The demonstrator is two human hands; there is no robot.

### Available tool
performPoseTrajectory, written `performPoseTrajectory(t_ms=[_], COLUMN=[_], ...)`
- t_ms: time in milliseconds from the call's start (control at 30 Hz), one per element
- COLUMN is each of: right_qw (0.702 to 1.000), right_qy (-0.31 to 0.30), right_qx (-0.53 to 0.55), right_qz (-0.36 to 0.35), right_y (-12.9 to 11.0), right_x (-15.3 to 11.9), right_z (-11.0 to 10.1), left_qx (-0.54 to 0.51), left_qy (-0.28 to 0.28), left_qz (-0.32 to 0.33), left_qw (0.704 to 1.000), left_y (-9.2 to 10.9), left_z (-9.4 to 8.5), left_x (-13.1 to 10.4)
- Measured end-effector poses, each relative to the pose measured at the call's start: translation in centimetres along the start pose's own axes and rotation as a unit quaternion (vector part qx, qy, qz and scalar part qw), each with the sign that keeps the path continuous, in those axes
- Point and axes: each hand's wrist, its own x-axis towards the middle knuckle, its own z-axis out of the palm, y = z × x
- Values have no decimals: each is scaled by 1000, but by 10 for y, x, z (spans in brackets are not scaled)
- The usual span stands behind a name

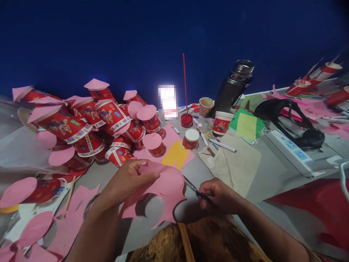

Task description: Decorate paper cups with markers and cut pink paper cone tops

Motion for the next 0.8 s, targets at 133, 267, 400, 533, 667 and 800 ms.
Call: performPoseTrajectory(t_ms=[133, 267, 400, 533, 667, 800], right_qw=[997, 987, 979, 970, 952, 928], right_qy=[49, 75, 103, 157, 195, 210], right_qx=[16, 48, 34, 60, 150, 220], right_qz=[-51, -131, -174, -174, -184, -216], right_y=[-6, -23, -35, -38, -37, -31], right_x=[3, 11, 24, 32, 34, 35], right_z=[0, 9, 21, 25, 26, 32], left_qx=[10, 36, 31, 85, 7, -128], left_qy=[-13, -24, -81, 221, 218, 68], left_qz=[-19, -39, -13, 114, 9, -92], left_qw=[1000, 998, 996, 965, 976, 985], left_y=[4, 18, 32, 26, -4, -30], left_z=[3, 17, 30, 29, 37, 57], left_x=[-1, 1, -5, -39, -72, -68])
